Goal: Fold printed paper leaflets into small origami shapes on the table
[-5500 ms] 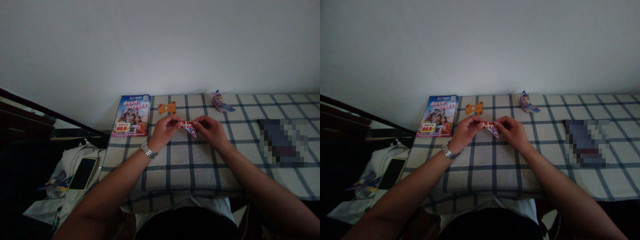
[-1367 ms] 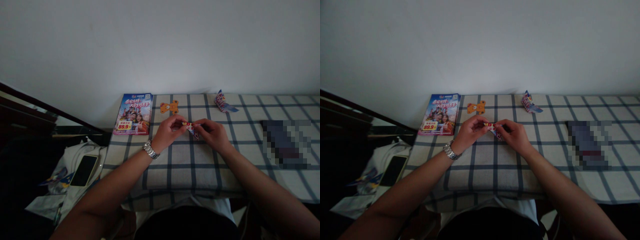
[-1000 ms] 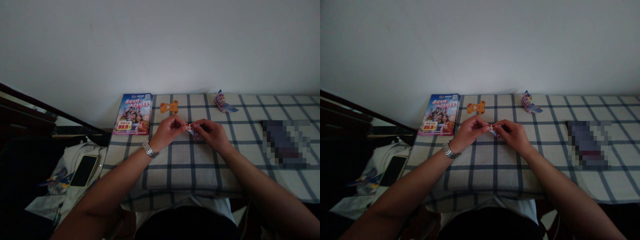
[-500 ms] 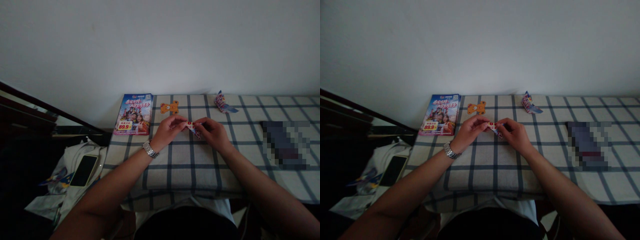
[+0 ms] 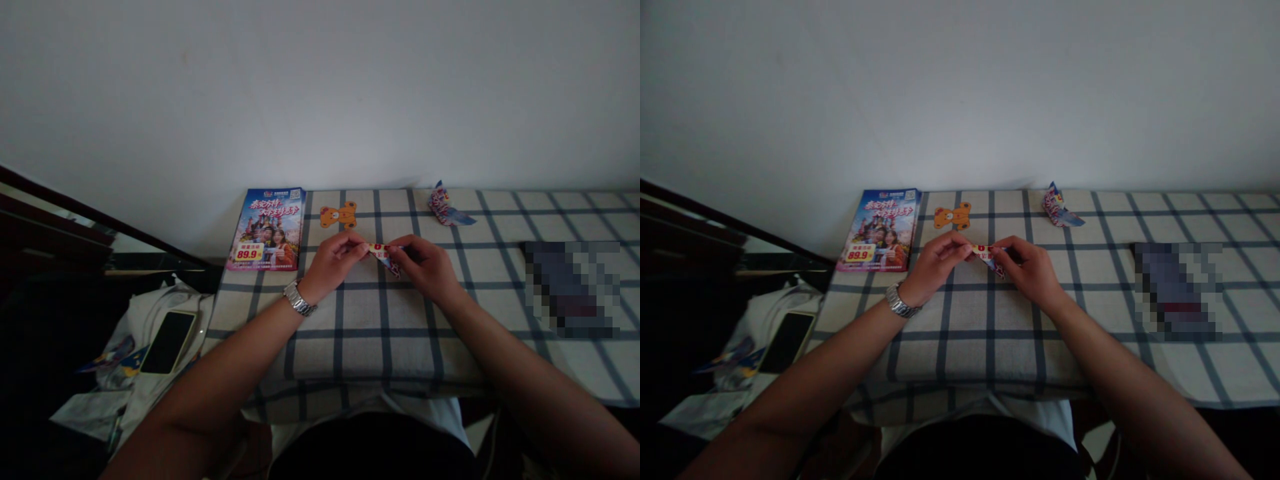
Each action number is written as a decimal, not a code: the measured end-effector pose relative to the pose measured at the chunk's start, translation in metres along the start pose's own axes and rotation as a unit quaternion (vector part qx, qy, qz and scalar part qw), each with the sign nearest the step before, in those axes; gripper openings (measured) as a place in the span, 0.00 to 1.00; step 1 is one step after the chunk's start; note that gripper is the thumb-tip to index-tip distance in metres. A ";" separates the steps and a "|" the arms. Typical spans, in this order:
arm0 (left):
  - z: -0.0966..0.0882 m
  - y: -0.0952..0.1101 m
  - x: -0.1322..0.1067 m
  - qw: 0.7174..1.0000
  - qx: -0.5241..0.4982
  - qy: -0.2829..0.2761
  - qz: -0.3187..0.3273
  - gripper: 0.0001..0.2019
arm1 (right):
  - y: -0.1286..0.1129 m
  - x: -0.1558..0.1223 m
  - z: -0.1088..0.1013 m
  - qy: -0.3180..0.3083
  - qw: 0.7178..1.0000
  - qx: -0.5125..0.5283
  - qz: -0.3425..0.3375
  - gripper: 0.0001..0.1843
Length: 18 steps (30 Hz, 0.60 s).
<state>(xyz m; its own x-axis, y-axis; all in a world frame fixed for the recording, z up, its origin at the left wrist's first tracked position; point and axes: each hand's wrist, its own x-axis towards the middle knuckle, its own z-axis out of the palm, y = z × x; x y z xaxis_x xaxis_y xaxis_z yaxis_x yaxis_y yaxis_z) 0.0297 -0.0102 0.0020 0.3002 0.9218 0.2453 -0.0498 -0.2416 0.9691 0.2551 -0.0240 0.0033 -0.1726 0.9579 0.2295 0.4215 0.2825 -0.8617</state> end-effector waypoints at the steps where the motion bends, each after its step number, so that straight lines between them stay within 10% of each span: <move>1: 0.000 0.000 0.000 1.000 0.001 0.000 0.000 0.11 | 0.000 0.000 0.000 -0.002 1.000 0.000 -0.001 0.17; 18: 0.002 -0.002 -0.002 0.997 0.075 0.006 0.018 0.12 | -0.004 0.002 -0.002 -0.005 0.999 -0.035 -0.001 0.18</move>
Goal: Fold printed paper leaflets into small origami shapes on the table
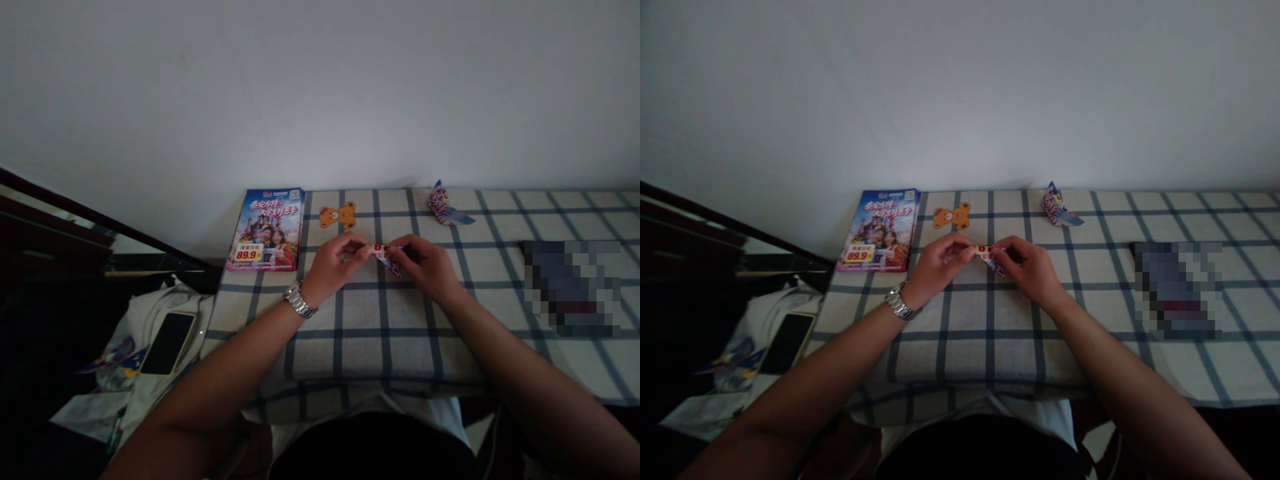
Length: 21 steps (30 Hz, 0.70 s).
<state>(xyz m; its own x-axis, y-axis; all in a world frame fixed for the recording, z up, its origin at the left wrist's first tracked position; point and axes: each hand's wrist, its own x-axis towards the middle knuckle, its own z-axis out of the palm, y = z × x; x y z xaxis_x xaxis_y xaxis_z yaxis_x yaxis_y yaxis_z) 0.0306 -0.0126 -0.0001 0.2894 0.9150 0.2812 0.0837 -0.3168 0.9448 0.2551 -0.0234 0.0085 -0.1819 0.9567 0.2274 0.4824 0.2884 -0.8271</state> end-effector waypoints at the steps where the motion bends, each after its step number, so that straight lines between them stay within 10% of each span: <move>1: 0.000 0.000 0.000 1.000 -0.005 -0.005 0.002 0.11 | 0.000 0.000 0.000 -0.004 1.000 -0.003 -0.002 0.18; 13: 0.000 0.000 -0.001 0.999 -0.017 -0.031 0.000 0.07 | -0.002 0.000 0.002 -0.030 0.999 0.021 0.009 0.17; 21: -0.003 -0.002 0.001 0.997 -0.064 0.030 -0.024 0.10 | 0.001 0.001 0.006 -0.054 0.970 0.223 0.076 0.17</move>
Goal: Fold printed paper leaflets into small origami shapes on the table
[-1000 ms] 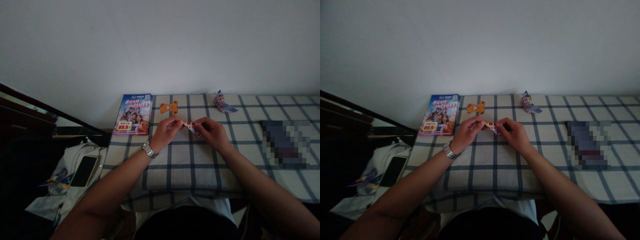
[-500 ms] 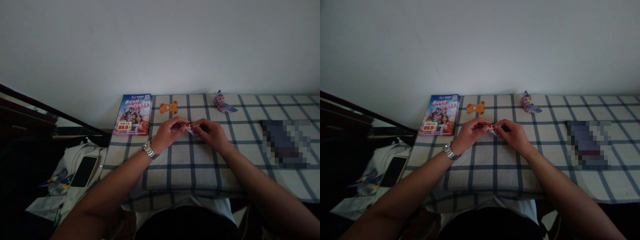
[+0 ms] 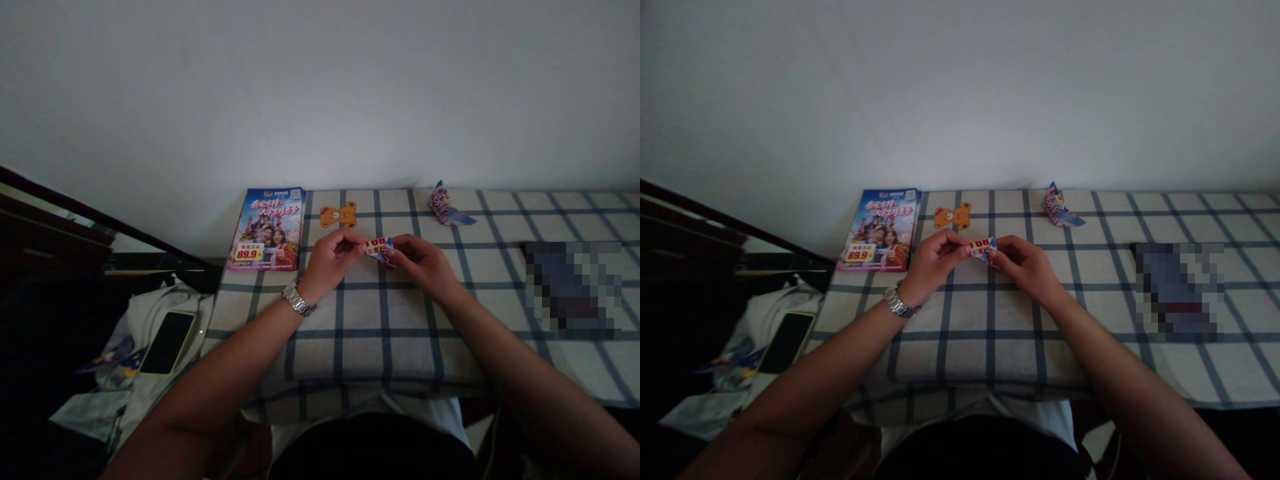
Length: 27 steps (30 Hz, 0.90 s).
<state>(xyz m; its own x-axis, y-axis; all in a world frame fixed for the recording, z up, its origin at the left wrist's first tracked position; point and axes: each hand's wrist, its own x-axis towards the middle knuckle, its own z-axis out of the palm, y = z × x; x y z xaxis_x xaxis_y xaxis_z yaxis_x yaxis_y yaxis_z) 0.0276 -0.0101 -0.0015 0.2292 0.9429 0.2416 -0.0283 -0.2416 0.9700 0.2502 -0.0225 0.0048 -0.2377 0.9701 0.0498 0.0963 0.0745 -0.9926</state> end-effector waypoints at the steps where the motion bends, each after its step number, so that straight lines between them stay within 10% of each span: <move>1: 0.000 0.000 0.000 1.000 -0.002 0.003 -0.002 0.10 | 0.000 0.000 0.000 -0.003 1.000 0.010 0.006 0.17; 27: 0.005 0.003 -0.003 0.995 0.077 -0.064 0.026 0.08 | -0.005 -0.004 -0.001 -0.054 0.979 -0.187 -0.066 0.14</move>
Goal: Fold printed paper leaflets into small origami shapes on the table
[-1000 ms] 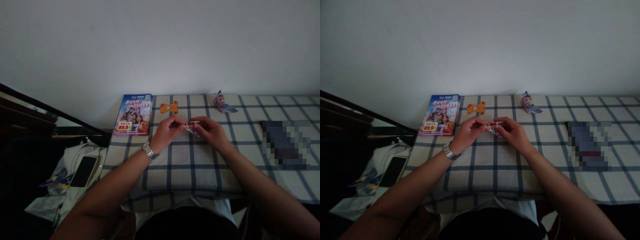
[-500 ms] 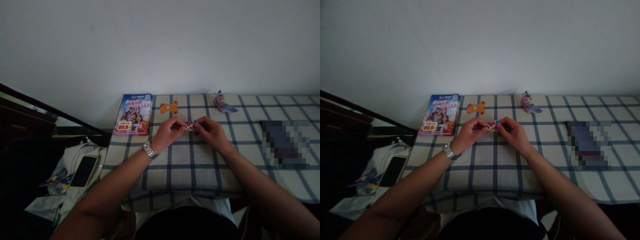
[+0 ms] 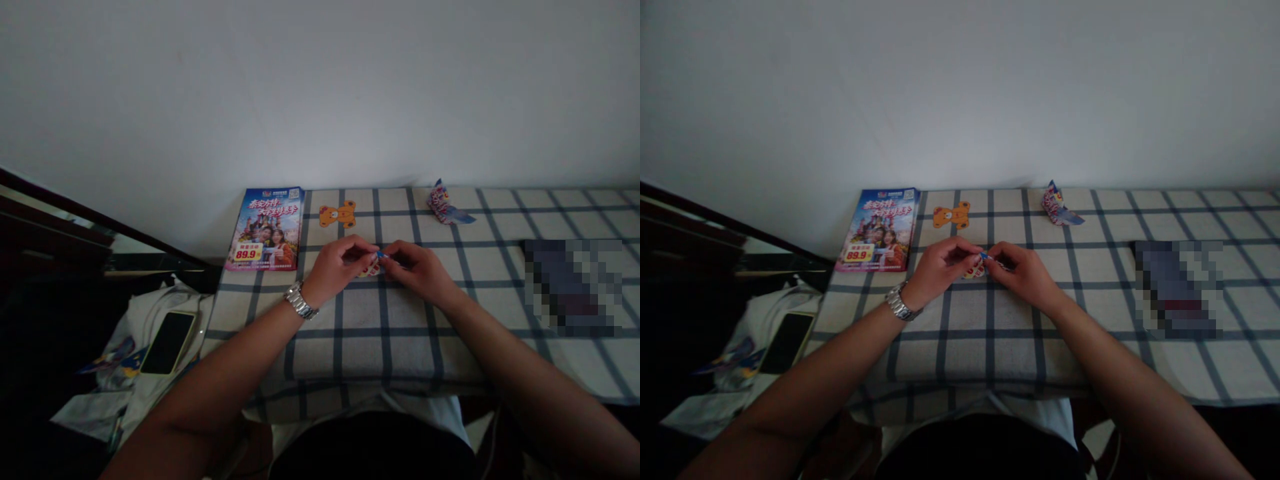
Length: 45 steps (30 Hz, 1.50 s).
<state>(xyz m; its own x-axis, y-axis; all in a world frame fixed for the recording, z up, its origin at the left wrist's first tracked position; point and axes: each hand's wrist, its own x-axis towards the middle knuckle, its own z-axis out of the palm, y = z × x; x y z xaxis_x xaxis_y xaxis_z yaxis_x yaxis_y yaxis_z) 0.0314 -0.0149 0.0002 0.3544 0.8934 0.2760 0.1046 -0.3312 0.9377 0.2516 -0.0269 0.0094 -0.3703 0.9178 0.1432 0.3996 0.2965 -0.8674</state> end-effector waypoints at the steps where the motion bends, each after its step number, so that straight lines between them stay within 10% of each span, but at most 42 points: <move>1: 0.000 0.000 0.000 1.000 -0.006 0.002 -0.003 0.08 | 0.000 0.000 0.000 -0.001 1.000 0.009 0.004 0.15; 10: -0.002 -0.001 0.002 0.996 -0.062 0.054 -0.015 0.10 | 0.002 0.002 0.003 0.022 0.990 0.130 0.057 0.18; 29: 0.001 0.003 -0.002 0.996 0.071 0.007 0.052 0.05 | 0.006 0.000 -0.001 0.040 0.999 0.026 0.020 0.15; 45: -0.005 0.007 0.000 0.994 0.053 0.068 0.065 0.03 | 0.006 0.002 -0.002 0.081 0.973 0.203 0.072 0.18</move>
<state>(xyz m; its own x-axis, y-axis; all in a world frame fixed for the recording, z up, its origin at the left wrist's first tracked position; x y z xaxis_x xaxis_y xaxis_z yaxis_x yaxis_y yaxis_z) 0.0275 -0.0162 0.0075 0.2430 0.8711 0.4268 0.1658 -0.4708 0.8665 0.2546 -0.0227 0.0059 -0.1854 0.9813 0.0515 0.0610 0.0638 -0.9961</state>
